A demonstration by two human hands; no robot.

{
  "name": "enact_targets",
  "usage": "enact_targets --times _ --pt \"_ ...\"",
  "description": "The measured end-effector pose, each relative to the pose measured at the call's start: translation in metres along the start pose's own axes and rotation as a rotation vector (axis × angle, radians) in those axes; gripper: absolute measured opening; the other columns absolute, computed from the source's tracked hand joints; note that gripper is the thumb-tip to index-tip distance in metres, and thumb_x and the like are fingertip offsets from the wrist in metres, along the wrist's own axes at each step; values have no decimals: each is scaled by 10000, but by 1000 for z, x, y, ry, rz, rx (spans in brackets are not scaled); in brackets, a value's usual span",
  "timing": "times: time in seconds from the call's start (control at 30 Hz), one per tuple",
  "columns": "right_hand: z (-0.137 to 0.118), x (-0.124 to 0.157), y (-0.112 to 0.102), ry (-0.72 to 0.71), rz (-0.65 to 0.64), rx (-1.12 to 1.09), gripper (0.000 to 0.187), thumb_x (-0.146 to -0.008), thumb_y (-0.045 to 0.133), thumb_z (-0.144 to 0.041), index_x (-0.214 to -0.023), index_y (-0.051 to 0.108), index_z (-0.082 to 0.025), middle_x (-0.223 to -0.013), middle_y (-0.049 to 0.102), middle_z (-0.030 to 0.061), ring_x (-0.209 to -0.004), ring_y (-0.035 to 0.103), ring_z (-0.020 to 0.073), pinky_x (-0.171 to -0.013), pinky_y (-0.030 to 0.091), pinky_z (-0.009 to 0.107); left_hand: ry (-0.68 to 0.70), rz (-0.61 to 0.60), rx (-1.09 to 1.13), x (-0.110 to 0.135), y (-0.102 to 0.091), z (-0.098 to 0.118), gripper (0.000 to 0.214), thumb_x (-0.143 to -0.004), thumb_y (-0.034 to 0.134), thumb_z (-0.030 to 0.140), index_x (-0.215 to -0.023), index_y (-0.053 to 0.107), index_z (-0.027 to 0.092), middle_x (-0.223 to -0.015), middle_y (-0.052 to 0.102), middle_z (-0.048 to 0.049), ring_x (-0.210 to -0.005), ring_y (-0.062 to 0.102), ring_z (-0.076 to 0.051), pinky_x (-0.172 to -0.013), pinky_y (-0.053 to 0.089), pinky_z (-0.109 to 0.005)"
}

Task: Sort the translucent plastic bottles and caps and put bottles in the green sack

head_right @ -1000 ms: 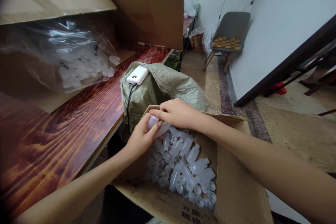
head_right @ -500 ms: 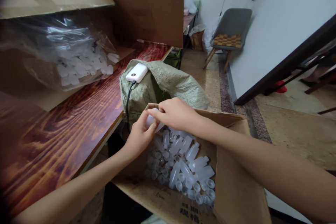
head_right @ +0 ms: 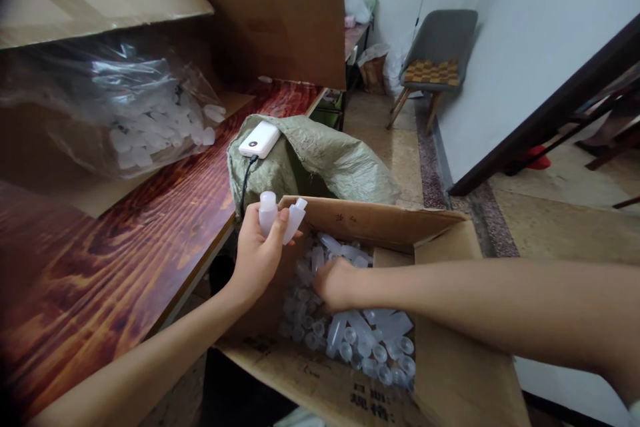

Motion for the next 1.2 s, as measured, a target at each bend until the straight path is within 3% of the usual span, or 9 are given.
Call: enact_targets --times 0.17,0.27,0.37,0.57,0.77,0.93,1.2 --pt "-2 -6 8 -27 17 -107 234 -857 647 -403 -911 658 -176 -794 656 30 -687 596 128 -661 513 292 -14 -11 62 0 1 2 281 -905 578 434 -961 476 179 -840 578 2 -666 666 -144 -546 548 -228" --pt "3 -11 -8 -66 98 -241 221 -736 715 -377 -756 649 -167 -619 582 -7 -546 499 109 -511 401 232 -14 -17 109 -3 1 4 275 -904 583 428 -965 487 177 -850 585 -2 -671 669 -143 -543 551 -228" --pt "15 -17 -31 -72 226 -398 232 -727 652 -368 -637 584 -164 -560 514 -22 -508 428 96 -467 300 226 -5 -14 147 -6 -1 7 270 -906 581 436 -973 497 188 -863 593 2 -657 669 -138 -554 556 -240" --pt "31 -13 -68 -71 439 -684 141 -708 594 -277 -674 508 -171 -658 500 -41 -608 458 96 -546 347 221 38 22 139 -8 -15 14 247 -898 601 431 -959 514 208 -790 579 20 -673 637 -134 -618 528 -251" --pt "35 6 -88 -46 513 -813 211 -643 624 -231 -593 426 -179 -575 424 -60 -553 381 88 -508 287 235 56 54 156 -12 -26 21 252 -882 626 425 -930 506 209 -752 536 35 -643 592 -115 -566 492 -218" --pt "46 27 -109 -71 662 -915 235 -679 651 -261 -659 429 -185 -640 463 -54 -587 419 89 -527 308 223 3 34 247 -16 -23 14 269 -890 616 426 -879 472 199 -724 537 49 -603 617 -108 -548 500 -210" --pt "74 53 -121 -75 802 -1167 269 -807 615 -368 -963 511 -175 -711 593 -19 -622 597 126 -600 460 250 -52 43 294 -17 -21 10 272 -890 615 418 -910 486 179 -743 577 37 -562 625 -95 -479 445 -174"
Point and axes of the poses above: each hand's wrist, its own x-axis away from the middle knuckle, its own y-axis out of the palm, z = x × y, the point moved 8 cm from there along -x, towards the middle knuckle
